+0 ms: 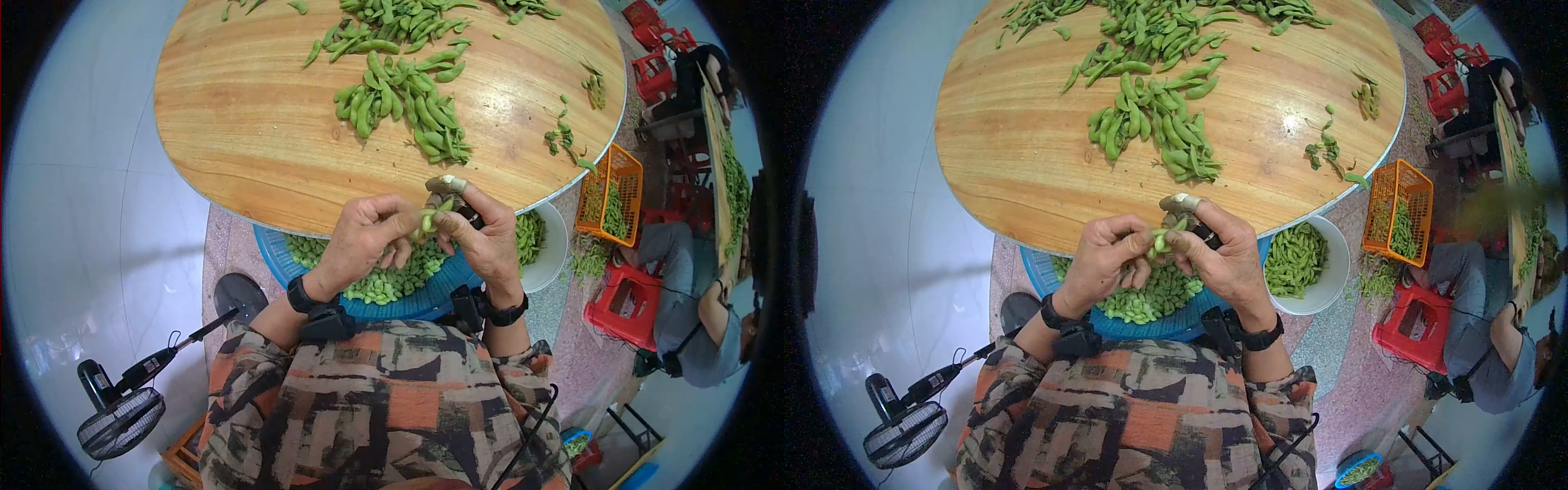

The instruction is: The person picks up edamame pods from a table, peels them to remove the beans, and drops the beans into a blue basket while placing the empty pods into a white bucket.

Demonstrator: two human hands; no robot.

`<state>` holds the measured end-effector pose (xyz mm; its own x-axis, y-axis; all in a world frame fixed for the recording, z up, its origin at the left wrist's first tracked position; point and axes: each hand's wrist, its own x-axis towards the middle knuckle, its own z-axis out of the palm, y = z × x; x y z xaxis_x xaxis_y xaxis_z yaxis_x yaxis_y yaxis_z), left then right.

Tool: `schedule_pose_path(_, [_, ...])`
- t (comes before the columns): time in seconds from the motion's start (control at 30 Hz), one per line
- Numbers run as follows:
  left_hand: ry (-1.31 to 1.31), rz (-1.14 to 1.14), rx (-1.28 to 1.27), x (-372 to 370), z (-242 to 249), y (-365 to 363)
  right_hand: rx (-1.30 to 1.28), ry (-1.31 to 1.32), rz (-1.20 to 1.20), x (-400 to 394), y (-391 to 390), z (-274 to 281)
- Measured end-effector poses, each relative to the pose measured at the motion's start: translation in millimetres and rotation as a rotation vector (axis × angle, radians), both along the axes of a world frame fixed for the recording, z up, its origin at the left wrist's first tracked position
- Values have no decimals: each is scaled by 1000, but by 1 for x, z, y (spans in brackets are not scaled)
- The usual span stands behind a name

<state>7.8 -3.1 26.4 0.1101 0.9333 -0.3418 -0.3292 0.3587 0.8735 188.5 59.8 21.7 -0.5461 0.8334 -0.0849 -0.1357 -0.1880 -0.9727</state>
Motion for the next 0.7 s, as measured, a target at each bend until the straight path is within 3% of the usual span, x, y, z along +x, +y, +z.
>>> schedule_pose_path(0.1, [-184, -63, -114, -6, -3, 2, -13, -28, -4, 0, 2, -3])
schedule_pose_path(0.2, [-36, -56, -99, -1, -1, 3, 137, -194, -11, -1, -2, 2])
schedule_pose_path(0.27, [17, -106, -78, -7, -4, 4, 684, -344, -138, -9, -7, 5])
schedule_pose_path(0.33, [67, -158, -53, -8, -9, 5, 751, -352, -150, -11, -11, 9])
schedule_pose_path(0.43, [-28, -165, -37, -6, -11, 1, 881, -402, -110, -13, -17, 8])
schedule_pose_path(0.5, [-335, -54, -119, -4, -7, -1, 928, -378, -149, -19, -19, 10])
schedule_pose_path(0.53, [-336, -51, -122, -5, -9, -2, 972, -352, -188, -21, -20, 10])
schedule_pose_path(0.57, [-396, -72, -144, -6, -12, -2, 971, -351, -185, -20, -18, 10])
schedule_pose_path(0.7, [-486, -119, -230, -11, -11, -1, 570, -286, -149, -13, -8, 7])
